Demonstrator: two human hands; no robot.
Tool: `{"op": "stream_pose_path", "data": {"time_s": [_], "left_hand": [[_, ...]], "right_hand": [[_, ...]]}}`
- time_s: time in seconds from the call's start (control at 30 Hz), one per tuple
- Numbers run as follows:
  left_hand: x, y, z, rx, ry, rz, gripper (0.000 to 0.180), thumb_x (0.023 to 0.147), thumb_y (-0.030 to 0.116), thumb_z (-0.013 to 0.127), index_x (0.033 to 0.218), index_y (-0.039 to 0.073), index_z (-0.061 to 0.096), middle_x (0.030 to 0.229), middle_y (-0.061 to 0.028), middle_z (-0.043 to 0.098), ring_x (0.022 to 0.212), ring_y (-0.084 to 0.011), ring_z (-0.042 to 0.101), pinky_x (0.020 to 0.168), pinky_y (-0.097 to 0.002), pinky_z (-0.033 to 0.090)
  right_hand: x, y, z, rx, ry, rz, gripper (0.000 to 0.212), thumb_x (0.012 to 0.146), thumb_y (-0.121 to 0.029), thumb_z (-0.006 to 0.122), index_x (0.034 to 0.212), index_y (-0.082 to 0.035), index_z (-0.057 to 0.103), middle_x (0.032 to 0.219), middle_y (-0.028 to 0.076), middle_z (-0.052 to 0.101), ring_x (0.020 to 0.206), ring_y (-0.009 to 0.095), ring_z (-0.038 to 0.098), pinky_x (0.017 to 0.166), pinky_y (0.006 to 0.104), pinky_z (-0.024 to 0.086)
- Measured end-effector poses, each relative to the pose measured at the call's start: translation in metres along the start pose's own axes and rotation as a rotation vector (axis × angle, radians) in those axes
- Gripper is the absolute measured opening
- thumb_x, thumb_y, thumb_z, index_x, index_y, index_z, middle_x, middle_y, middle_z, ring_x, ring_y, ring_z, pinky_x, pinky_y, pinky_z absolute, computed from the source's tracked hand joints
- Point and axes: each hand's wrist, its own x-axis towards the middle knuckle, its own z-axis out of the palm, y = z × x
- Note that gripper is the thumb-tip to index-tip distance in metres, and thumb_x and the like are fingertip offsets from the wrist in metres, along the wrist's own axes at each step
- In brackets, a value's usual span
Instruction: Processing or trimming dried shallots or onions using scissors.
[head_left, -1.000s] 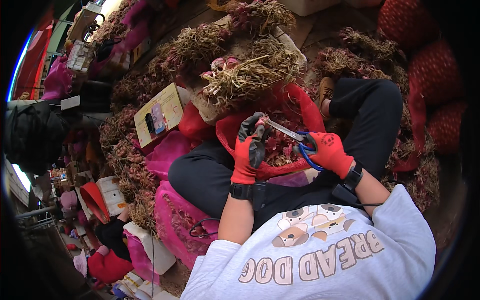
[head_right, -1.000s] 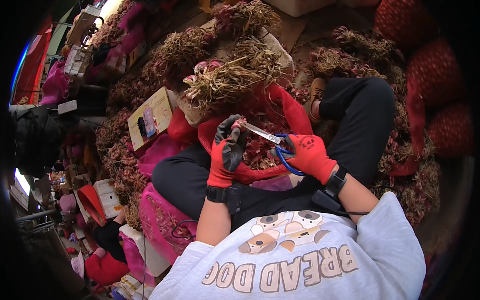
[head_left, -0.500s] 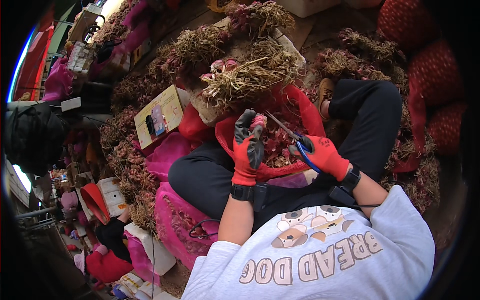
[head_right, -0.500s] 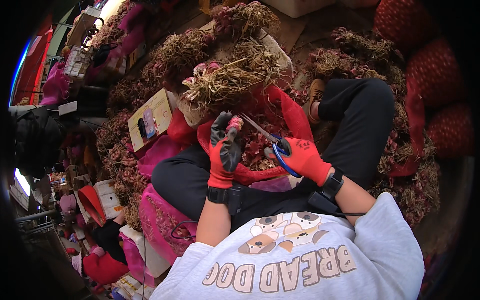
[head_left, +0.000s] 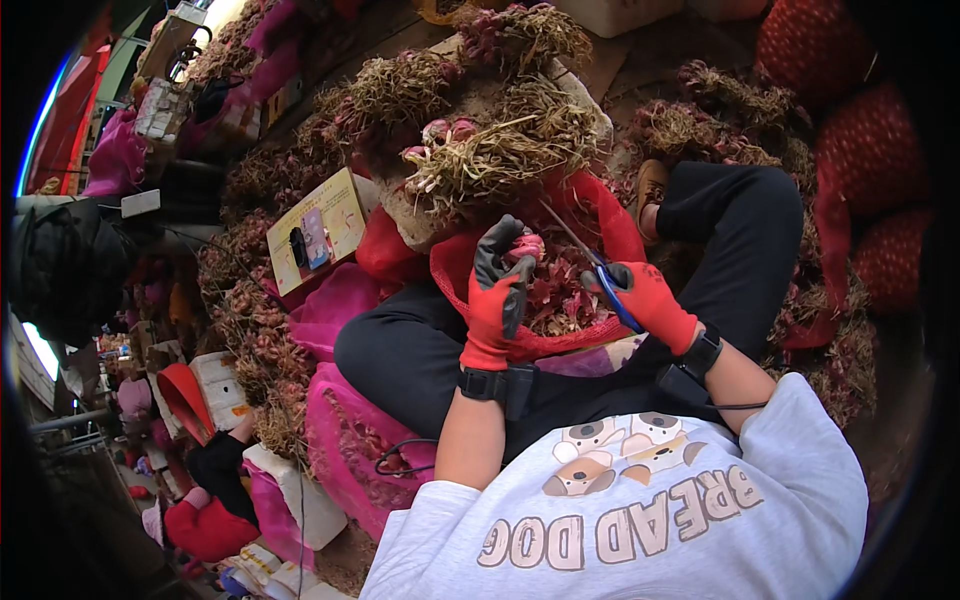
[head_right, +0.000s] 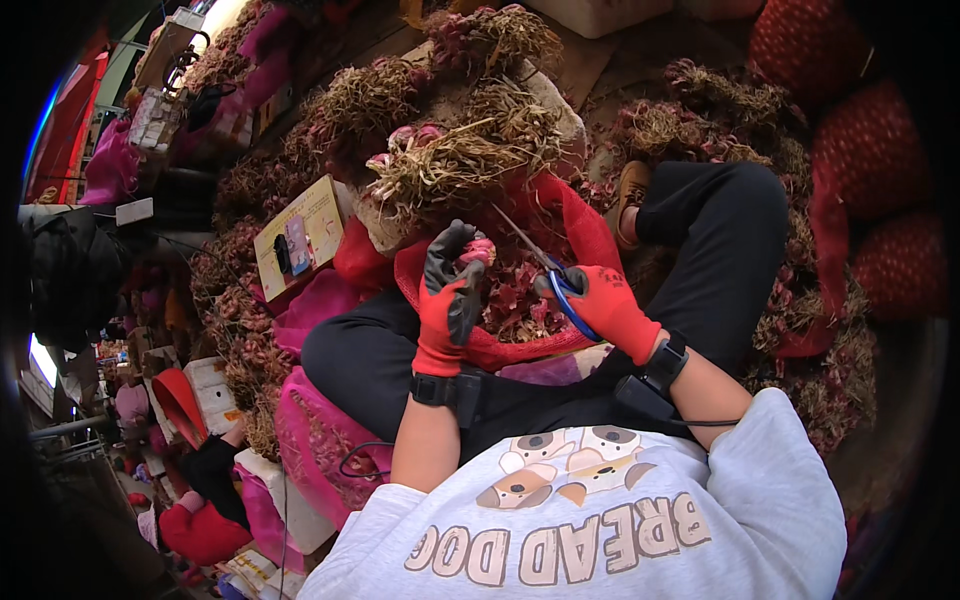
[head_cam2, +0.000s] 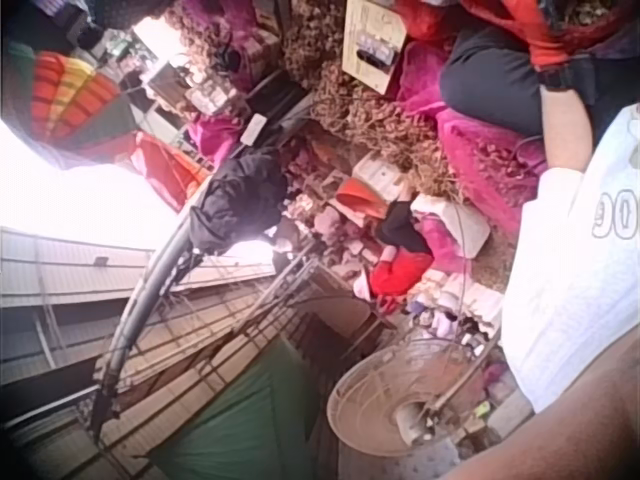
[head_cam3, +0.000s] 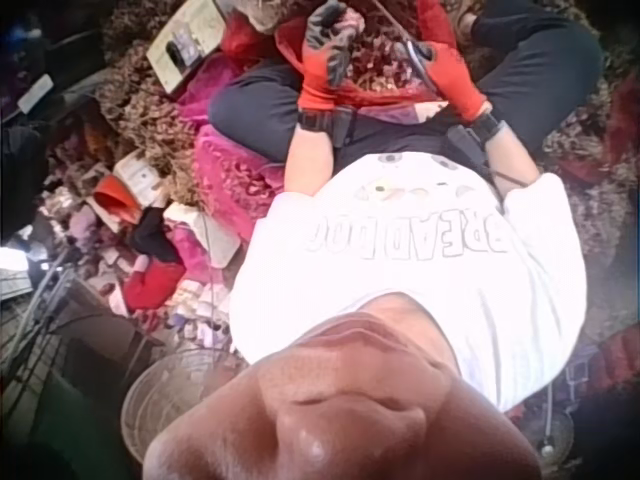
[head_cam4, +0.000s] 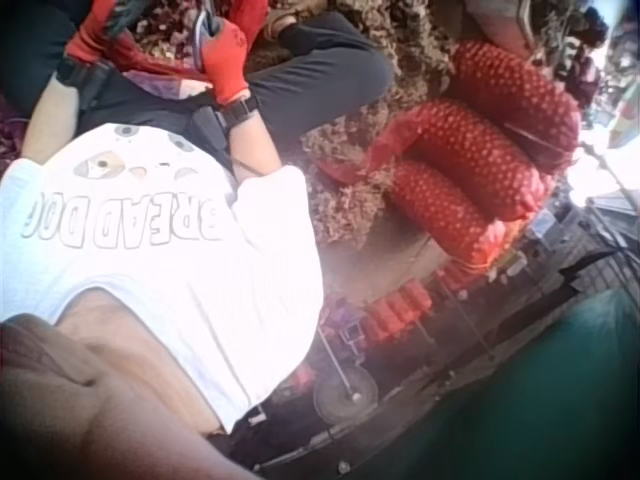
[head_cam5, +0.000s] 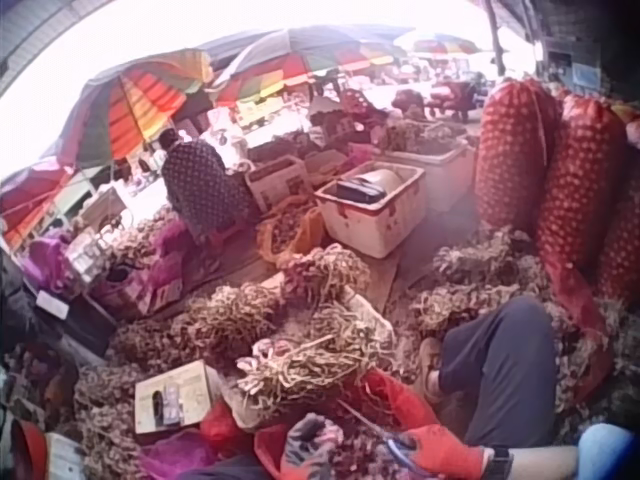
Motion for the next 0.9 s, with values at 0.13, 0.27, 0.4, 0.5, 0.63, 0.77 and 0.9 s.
{"op": "stream_pose_path", "data": {"time_s": [0.13,0.27,0.4,0.5,0.63,0.77,0.9], "left_hand": [[-0.001,0.013,0.004,0.085,-0.164,-0.088,0.058,0.08,-0.01,0.059,0.134,0.0,0.04,0.129,-0.0088,0.049,0.114,-0.0167,0.05,0.1,-0.0294,0.04],[-0.006,0.008,0.016,0.122,-0.189,-0.112,0.059,0.079,-0.009,0.056,0.135,-0.001,0.04,0.129,-0.0088,0.05,0.116,-0.015,0.049,0.099,-0.0279,0.04],[-0.006,-0.007,0.008,0.212,0.012,-0.123,0.051,0.081,-0.007,0.054,0.131,0.0,0.045,0.125,-0.0089,0.054,0.111,-0.0147,0.053,0.096,-0.027,0.042],[-0.005,-0.02,-0.005,0.099,0.117,-0.254,0.039,0.082,-0.005,0.056,0.121,-0.001,0.053,0.11,-0.0067,0.061,0.096,-0.0138,0.06,0.088,-0.026,0.047],[-0.013,-0.02,0.021,0.573,0.115,-0.11,0.032,0.077,-0.001,0.069,0.107,-0.001,0.058,0.098,-0.0043,0.064,0.087,-0.0107,0.061,0.078,-0.0244,0.049],[-0.015,-0.04,-0.001,0.645,0.002,-0.264,0.017,0.077,0.001,0.067,0.093,-0.002,0.062,0.09,-0.0068,0.065,0.078,-0.012,0.061,0.073,-0.025,0.05],[-0.019,-0.037,-0.007,0.378,0.048,-0.466,0.007,0.085,0.005,0.059,0.091,0.002,0.061,0.083,-0.0028,0.063,0.067,-0.0107,0.058,0.064,-0.0248,0.049]], "right_hand": [[0.027,-0.024,-0.015,0.796,-0.208,0.197,0.031,0.088,-0.033,0.063,0.102,-0.005,0.063,0.073,0.002,0.061,0.056,0.01,0.058,0.051,0.0224,0.045],[0.05,-0.019,-0.006,0.825,-0.331,0.119,0.032,0.09,-0.028,0.061,0.109,-0.002,0.058,0.086,0.006,0.063,0.065,0.012,0.061,0.058,0.026,0.051],[0.048,-0.008,0.001,0.987,-0.322,0.213,0.032,0.09,-0.025,0.061,0.114,-0.004,0.056,0.089,0.005,0.063,0.067,0.014,0.062,0.061,0.0277,0.052],[0.048,0.003,0.007,1.225,-0.247,0.294,0.032,0.089,-0.024,0.061,0.114,-0.005,0.056,0.089,0.003,0.063,0.068,0.014,0.063,0.061,0.0274,0.052],[0.056,0.027,0.014,1.279,-0.192,0.282,0.032,0.089,-0.024,0.062,0.115,-0.007,0.057,0.09,0.002,0.063,0.07,0.013,0.062,0.063,0.0265,0.051],[0.05,0.008,0.019,1.051,-0.164,0.082,0.032,0.088,-0.024,0.063,0.114,-0.006,0.058,0.089,0.001,0.063,0.073,0.01,0.061,0.064,0.0248,0.05],[0.047,-0.012,0.016,0.893,-0.179,0.062,0.021,0.09,-0.022,0.061,0.099,-0.004,0.058,0.093,0.003,0.062,0.08,0.011,0.061,0.069,0.0249,0.049]]}}
